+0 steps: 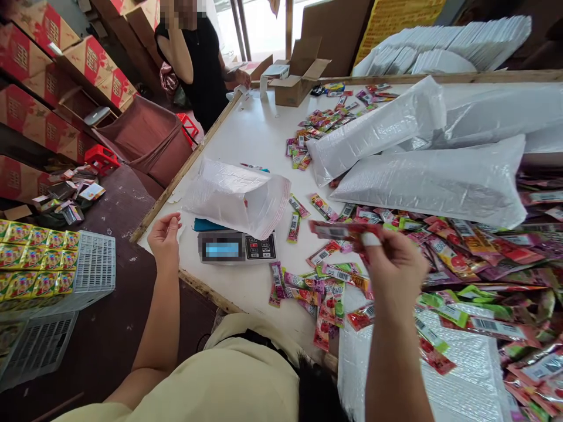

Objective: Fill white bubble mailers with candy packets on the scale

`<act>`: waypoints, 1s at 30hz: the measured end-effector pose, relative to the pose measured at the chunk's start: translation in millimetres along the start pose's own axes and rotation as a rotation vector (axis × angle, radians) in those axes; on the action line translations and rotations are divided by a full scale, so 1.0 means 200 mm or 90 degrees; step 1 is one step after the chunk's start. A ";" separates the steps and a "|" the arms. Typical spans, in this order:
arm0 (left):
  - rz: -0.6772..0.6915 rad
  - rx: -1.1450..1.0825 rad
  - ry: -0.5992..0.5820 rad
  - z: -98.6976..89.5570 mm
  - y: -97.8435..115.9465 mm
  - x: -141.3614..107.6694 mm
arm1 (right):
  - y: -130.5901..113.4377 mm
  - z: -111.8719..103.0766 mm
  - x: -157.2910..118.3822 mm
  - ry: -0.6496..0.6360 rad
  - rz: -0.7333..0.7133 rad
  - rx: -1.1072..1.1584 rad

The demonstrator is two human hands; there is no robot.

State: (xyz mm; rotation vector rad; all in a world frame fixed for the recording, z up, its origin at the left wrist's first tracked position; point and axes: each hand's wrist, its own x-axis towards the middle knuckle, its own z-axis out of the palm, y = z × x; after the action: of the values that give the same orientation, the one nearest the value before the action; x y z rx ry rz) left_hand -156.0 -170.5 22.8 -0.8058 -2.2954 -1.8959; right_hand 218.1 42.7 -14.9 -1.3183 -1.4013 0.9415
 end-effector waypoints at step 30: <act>0.403 0.373 -0.373 0.45 0.07 -0.33 | 0.26 -0.06 0.13 -0.101 -0.014 -0.102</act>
State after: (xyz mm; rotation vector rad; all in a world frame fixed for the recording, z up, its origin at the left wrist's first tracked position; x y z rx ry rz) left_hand -68.5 -107.5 -10.3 -1.8444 -2.2380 -0.7290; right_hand 244.4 73.1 -57.8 -1.3658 -1.6386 0.9529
